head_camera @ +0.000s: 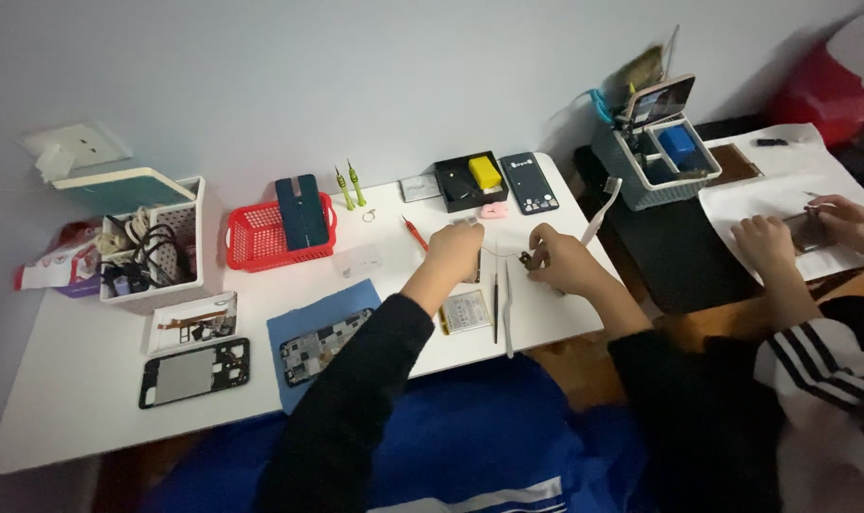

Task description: Reinstalling internal components of a smartphone, including cleaning parts with a brush and positioning the motherboard.

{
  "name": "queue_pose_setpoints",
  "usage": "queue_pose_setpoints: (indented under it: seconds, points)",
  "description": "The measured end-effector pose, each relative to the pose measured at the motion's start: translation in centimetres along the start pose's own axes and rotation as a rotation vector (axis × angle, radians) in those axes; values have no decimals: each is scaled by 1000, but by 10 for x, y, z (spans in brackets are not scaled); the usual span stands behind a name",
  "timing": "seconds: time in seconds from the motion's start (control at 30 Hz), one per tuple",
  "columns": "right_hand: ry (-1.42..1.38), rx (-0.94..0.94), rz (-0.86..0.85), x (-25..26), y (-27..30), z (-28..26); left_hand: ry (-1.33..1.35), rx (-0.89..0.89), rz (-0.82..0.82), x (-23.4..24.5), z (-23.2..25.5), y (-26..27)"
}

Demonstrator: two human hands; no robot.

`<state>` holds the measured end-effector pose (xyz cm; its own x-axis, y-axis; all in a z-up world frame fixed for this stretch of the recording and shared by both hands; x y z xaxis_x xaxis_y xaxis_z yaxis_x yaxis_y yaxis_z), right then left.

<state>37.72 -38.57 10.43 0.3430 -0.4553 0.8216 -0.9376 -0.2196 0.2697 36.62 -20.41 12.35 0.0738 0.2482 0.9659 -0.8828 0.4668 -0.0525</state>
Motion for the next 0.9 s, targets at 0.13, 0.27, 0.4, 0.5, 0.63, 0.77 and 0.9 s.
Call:
queue_pose_setpoints:
  seconds: [0.13, 0.27, 0.4, 0.5, 0.63, 0.77, 0.9]
  points:
    - [-95, 2, 53, 2, -3, 3, 107, 30, -2, 24, 5, 16]
    - [-203, -30, 138, 10, 2, 4, 254, 116, 4, 22, -9, 21]
    - [-333, -25, 236, 15, -4, 5, 358, 163, 72, 32, -16, 25]
    - [-414, 19, 326, 20, -11, 6, 367, 169, 176, 36, -24, 20]
    - [-470, 31, 410, 30, -8, -22, 338, 162, 291, 39, -40, 7]
    - [-608, 107, 411, 30, -13, -40, 385, 88, 528, 58, -56, 15]
    - [-807, 227, 198, 15, 20, -88, 582, 86, 613, 96, -68, 73]
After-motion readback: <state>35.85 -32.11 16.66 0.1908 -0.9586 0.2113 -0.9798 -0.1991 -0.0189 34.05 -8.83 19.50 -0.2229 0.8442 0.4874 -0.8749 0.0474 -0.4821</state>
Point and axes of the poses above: each hand's wrist, its own y-axis away from the middle knuckle, its own x-axis out of the back of the hand, z = x × y, the point moved 6 cm from there along -y, towards the middle knuckle, and after that the axes turned 11 degrees about -x, right-handed, at the moved point
